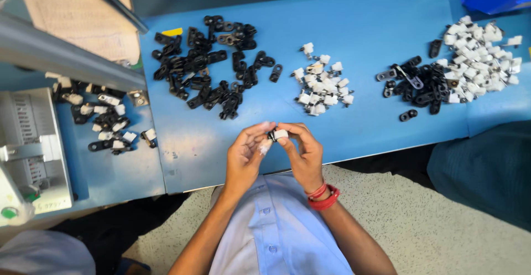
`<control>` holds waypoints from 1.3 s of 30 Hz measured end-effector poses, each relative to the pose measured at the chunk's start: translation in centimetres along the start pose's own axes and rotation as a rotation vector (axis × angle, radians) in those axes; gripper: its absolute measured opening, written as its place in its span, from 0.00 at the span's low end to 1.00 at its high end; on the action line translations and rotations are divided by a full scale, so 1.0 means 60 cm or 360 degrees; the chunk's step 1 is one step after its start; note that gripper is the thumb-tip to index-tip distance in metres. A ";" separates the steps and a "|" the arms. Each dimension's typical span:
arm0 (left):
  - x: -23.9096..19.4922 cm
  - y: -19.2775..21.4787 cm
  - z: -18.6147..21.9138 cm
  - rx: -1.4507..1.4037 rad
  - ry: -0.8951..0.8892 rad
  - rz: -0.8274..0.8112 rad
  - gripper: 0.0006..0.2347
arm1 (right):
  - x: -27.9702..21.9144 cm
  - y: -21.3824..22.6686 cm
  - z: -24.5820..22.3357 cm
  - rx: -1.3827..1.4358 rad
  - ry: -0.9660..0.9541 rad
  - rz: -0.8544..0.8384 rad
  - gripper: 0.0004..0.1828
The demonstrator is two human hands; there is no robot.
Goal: The person repeatedly picks black and white plastic connector halves from piles on a blue workbench, aligns and snaps them together by hand, and places the assembled units into a growing pile. The process continues with consistent hand motions and no tools.
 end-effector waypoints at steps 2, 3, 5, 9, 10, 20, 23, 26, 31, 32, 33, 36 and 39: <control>-0.017 0.016 0.001 -0.0006 -0.0046 -0.0024 0.20 | -0.005 -0.017 -0.004 -0.0016 0.0014 -0.0009 0.14; -0.026 0.023 0.000 -0.0007 -0.0070 -0.0033 0.22 | -0.006 -0.025 -0.008 -0.0022 0.0021 -0.0016 0.14; -0.033 0.049 -0.016 0.0028 0.0003 0.0116 0.18 | -0.003 -0.038 -0.012 -0.0065 -0.0043 -0.0123 0.14; -0.051 0.054 -0.066 -0.0813 0.0543 0.0029 0.10 | 0.025 -0.041 -0.064 -0.0293 0.0137 -0.0605 0.14; -0.058 0.039 -0.070 -0.1022 0.0649 -0.0101 0.10 | 0.028 -0.038 -0.083 -0.0267 0.0192 -0.0722 0.14; -0.069 -0.024 0.027 -0.0821 0.0625 -0.0479 0.09 | 0.027 -0.023 -0.201 -0.0447 0.0546 -0.1018 0.18; -0.054 -0.013 0.090 0.0617 -0.0104 -0.0110 0.09 | 0.034 -0.030 -0.188 -0.0837 0.0434 -0.0752 0.18; -0.057 -0.021 0.131 0.1359 -0.0587 0.0146 0.08 | 0.028 -0.043 -0.172 -0.0862 0.0331 -0.0421 0.16; -0.060 0.021 0.089 0.0127 -0.0145 -0.0004 0.07 | 0.014 -0.041 -0.137 -0.0214 0.0027 -0.0445 0.17; -0.060 0.027 0.078 0.0003 -0.0052 -0.0051 0.07 | 0.011 -0.040 -0.137 -0.0167 0.0041 -0.0498 0.17; -0.062 0.032 0.068 -0.0120 0.0041 -0.0098 0.07 | 0.008 -0.040 -0.138 -0.0121 0.0055 -0.0552 0.17; -0.067 0.030 0.037 -0.0421 0.0337 -0.0272 0.05 | 0.005 -0.039 -0.160 -0.0424 0.0388 -0.0700 0.18; -0.072 0.013 0.021 -0.0854 0.0694 -0.0401 0.04 | 0.005 -0.042 -0.185 -0.0396 0.0588 -0.0771 0.17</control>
Point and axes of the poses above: each hand's wrist, its own x-axis towards the middle knuckle, its own y-axis out of the back of the hand, z = x × y, the point moved 7 cm from there along x, towards the middle knuckle, and after that the axes turned 3 degrees about y, right-handed, at the moved point
